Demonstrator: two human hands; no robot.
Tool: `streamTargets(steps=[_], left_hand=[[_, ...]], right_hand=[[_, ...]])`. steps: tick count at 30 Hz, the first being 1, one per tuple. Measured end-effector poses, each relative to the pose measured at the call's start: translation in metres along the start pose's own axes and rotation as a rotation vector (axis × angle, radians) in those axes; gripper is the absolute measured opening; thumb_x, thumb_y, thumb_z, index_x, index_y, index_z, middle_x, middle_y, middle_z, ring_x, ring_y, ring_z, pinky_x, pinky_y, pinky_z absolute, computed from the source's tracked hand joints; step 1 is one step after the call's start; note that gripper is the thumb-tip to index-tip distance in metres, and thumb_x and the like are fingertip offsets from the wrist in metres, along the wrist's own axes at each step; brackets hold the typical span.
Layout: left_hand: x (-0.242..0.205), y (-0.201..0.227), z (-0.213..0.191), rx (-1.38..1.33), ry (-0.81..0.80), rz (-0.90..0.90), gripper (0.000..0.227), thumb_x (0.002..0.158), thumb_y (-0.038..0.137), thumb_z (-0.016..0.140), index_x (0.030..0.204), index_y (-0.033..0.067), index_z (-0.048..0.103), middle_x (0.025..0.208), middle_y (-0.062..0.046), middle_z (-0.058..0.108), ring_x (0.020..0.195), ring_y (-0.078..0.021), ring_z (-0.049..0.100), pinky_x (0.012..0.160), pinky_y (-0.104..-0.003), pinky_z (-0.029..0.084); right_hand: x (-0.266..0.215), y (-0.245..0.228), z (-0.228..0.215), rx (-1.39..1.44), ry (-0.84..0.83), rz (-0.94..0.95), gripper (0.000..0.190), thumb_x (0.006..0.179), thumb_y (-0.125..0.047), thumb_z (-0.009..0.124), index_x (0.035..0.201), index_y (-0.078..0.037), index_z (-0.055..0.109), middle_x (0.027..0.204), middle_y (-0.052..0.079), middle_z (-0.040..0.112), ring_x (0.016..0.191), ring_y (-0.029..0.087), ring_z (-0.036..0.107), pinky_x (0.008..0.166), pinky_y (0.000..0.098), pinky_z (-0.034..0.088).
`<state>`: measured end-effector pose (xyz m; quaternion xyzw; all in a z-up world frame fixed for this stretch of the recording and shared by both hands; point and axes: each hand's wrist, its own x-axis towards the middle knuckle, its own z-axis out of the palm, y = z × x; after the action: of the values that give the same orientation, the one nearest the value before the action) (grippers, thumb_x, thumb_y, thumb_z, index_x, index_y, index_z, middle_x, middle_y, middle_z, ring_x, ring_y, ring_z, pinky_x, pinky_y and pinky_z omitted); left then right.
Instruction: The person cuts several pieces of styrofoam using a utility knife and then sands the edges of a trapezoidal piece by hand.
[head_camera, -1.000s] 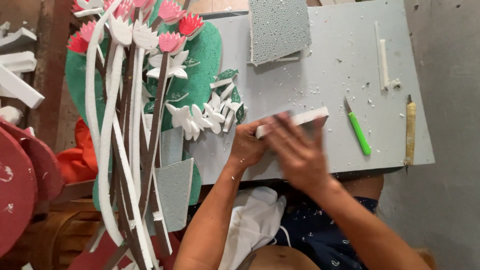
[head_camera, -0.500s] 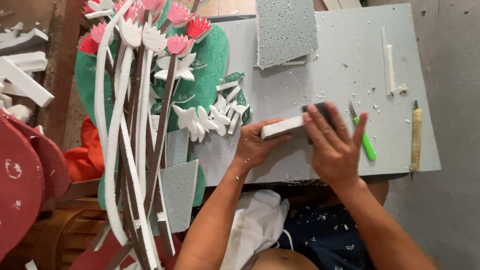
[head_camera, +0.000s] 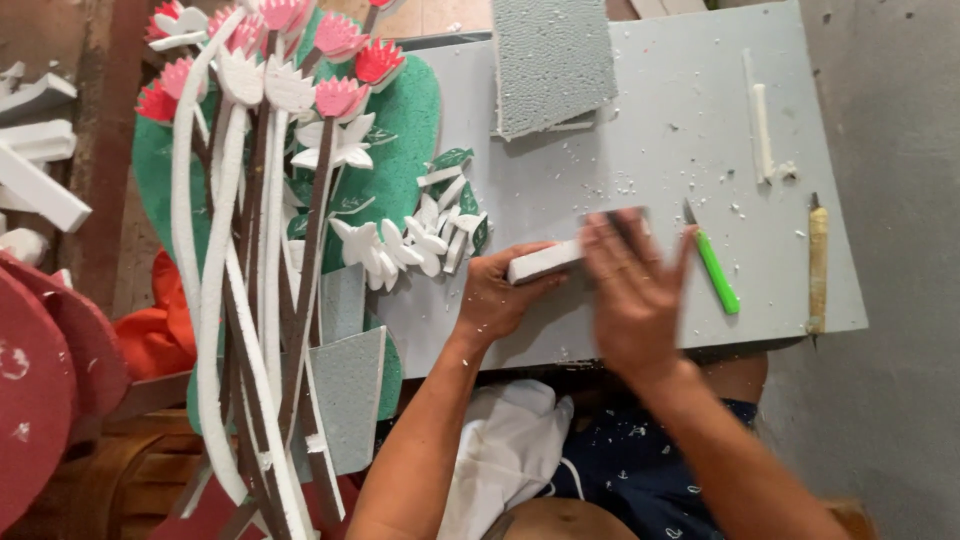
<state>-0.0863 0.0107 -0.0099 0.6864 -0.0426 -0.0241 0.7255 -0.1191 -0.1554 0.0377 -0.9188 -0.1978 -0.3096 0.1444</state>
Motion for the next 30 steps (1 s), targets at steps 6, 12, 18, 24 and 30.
streamTargets(steps=[6,12,18,24,30], left_hand=[[0.001,-0.001,-0.007,0.072,-0.029,0.025,0.023,0.071,0.007,0.087,0.091,0.0153,0.08,0.08,-0.006,0.078,0.08,-0.006,0.067,0.077,-0.029,0.055],[-0.001,0.002,-0.001,0.005,0.003,-0.003,0.037,0.071,0.011,0.094,0.105,0.0139,0.081,0.098,-0.01,0.08,0.1,-0.0161,0.072,0.091,-0.034,0.055],[0.0,-0.038,-0.014,0.133,-0.006,-0.022,0.025,0.07,0.005,0.086,0.094,0.0129,0.081,0.078,-0.009,0.077,0.08,-0.0108,0.069,0.076,-0.03,0.055],[-0.001,-0.005,-0.003,0.034,0.028,-0.001,0.037,0.068,0.009,0.094,0.102,0.0125,0.081,0.092,-0.011,0.08,0.095,-0.0155,0.073,0.085,-0.033,0.055],[-0.001,-0.033,-0.011,0.109,-0.001,-0.042,0.031,0.067,0.009,0.091,0.096,0.0146,0.081,0.083,-0.009,0.079,0.084,-0.0119,0.072,0.076,-0.031,0.056]], right_hand=[[0.001,-0.027,0.003,0.056,-0.039,-0.086,0.046,0.098,-0.01,0.05,0.14,-0.021,0.067,0.151,-0.003,0.06,0.144,0.023,0.051,0.128,0.0568,0.0],[0.002,0.002,-0.002,-0.026,0.001,-0.002,0.046,0.103,-0.008,0.048,0.144,-0.013,0.067,0.152,0.005,0.062,0.145,0.031,0.05,0.126,0.0583,0.001],[0.004,-0.029,0.002,0.063,-0.019,-0.073,0.041,0.101,-0.013,0.05,0.138,-0.02,0.068,0.148,-0.002,0.062,0.142,0.023,0.053,0.128,0.0562,0.0],[0.003,-0.003,-0.002,-0.006,0.022,-0.012,0.043,0.102,-0.01,0.05,0.14,-0.017,0.07,0.148,0.002,0.065,0.143,0.028,0.053,0.127,0.0559,0.003],[0.002,-0.024,-0.004,0.096,-0.024,-0.058,0.045,0.099,-0.008,0.049,0.136,-0.021,0.069,0.146,-0.001,0.064,0.141,0.024,0.055,0.128,0.0566,0.0]])
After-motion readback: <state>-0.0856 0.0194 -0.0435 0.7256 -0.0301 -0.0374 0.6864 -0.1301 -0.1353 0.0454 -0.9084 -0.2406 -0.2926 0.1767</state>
